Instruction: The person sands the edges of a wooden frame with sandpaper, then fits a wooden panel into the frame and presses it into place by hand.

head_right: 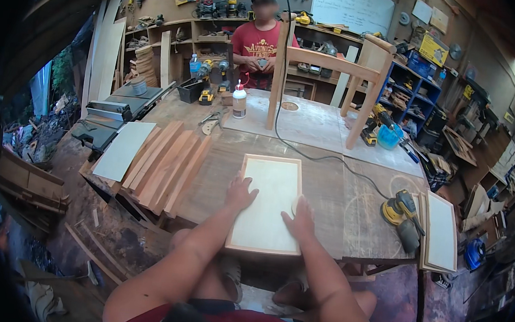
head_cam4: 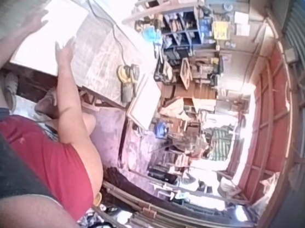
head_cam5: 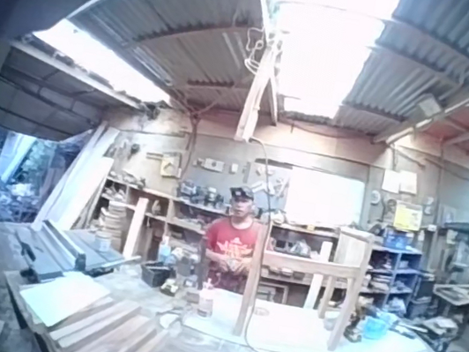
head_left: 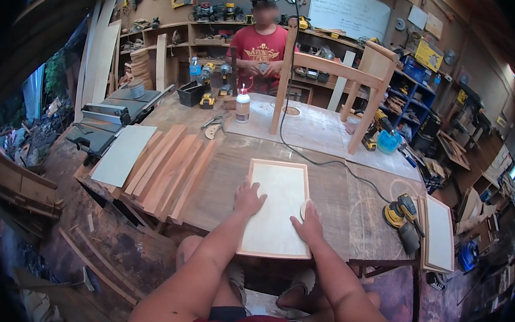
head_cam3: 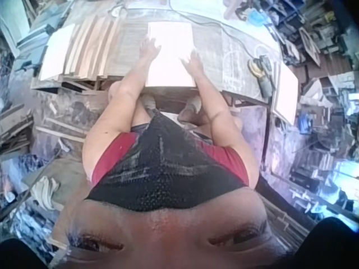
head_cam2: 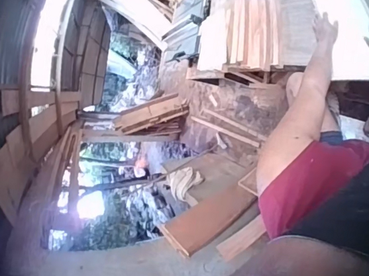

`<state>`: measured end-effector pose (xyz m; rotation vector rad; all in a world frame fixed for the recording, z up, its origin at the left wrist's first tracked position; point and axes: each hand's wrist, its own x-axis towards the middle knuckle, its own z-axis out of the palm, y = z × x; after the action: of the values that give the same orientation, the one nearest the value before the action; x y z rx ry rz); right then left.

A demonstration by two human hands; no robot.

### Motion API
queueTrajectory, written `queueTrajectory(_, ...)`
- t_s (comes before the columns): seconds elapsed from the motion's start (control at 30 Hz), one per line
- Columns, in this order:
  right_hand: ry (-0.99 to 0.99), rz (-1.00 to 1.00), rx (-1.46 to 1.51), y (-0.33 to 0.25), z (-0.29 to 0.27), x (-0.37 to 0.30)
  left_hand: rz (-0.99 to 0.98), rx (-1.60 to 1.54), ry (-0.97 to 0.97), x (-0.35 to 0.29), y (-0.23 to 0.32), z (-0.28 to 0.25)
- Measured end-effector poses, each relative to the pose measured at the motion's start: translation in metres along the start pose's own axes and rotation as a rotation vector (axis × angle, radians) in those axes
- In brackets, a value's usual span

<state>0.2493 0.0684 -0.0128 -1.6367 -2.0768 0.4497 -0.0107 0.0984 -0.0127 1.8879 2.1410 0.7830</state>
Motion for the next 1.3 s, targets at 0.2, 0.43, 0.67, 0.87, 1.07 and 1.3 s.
queueTrajectory(0.2,-0.006,0.008,-0.020,0.0008,0.0004,0.0004,-0.015,0.012,-0.030,0.0002,0.0005,-0.0007)
queueTrajectory(0.43,0.014,-0.008,-0.022,-0.0001,0.0002,0.0001,-0.027,0.011,-0.065,0.0009,0.0002,-0.0015)
queueTrajectory(0.67,0.015,-0.004,-0.024,0.0004,0.0009,0.0000,-0.016,-0.004,-0.052,0.0009,0.0004,-0.0017)
queueTrajectory(0.87,0.014,-0.005,-0.018,0.0011,0.0011,0.0001,-0.018,-0.001,-0.056,0.0007,0.0007,-0.0030)
queueTrajectory(1.07,-0.003,0.010,-0.024,0.0013,0.0009,0.0000,-0.023,-0.001,-0.069,0.0019,-0.0001,-0.0022)
queueTrajectory(1.3,-0.003,0.005,-0.035,0.0014,0.0012,0.0007,-0.028,0.007,-0.074,0.0017,-0.0013,-0.0006)
